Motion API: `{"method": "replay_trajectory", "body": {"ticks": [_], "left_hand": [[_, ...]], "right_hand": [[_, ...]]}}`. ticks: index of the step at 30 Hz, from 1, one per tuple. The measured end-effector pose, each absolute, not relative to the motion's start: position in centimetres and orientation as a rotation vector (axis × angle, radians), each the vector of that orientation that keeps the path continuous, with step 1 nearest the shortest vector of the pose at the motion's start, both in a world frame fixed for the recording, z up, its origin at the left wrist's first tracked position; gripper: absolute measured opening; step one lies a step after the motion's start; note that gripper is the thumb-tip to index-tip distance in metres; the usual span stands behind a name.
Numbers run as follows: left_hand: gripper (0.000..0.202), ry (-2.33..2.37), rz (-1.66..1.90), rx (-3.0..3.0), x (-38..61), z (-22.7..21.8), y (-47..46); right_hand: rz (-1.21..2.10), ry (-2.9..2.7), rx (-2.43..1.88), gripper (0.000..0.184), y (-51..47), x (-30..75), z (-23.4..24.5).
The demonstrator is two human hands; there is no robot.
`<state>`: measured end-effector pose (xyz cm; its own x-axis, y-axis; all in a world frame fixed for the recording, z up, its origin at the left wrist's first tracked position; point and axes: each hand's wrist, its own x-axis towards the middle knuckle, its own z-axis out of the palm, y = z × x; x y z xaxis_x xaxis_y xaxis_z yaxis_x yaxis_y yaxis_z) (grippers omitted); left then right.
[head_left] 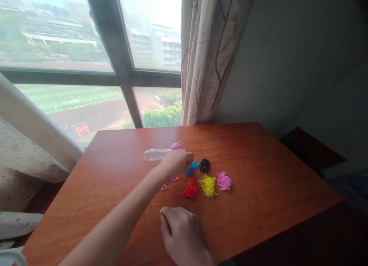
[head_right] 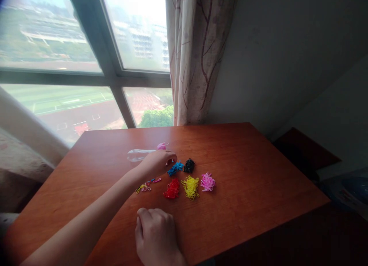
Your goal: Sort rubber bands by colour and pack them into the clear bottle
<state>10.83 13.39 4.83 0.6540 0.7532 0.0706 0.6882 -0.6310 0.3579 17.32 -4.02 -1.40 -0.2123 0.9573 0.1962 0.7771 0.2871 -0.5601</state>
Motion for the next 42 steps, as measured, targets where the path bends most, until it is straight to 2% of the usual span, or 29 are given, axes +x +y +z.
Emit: {"method": "replay_trajectory", "body": {"ticks": [18, 30, 42], "left_hand": [[0.018, 1.343, 0.452, 2.429, 4.2, 5.1, 9.3], [0.024, 1.485, 0.632, 2.097, 0.0, 1.4, 4.3], [0.024, 1.585, 0.474, 2.118, 0.0, 0.9, 3.7]], "right_hand": [[0.522, -2.026, -1.569, 0.022, -3.9, 17.2, -0.9], [0.408, -2.036, -1.763, 0.013, -1.0, 17.1, 0.6], [0.398, -2.09, -1.997, 0.011, 1.3, 15.8, 1.2]]}}
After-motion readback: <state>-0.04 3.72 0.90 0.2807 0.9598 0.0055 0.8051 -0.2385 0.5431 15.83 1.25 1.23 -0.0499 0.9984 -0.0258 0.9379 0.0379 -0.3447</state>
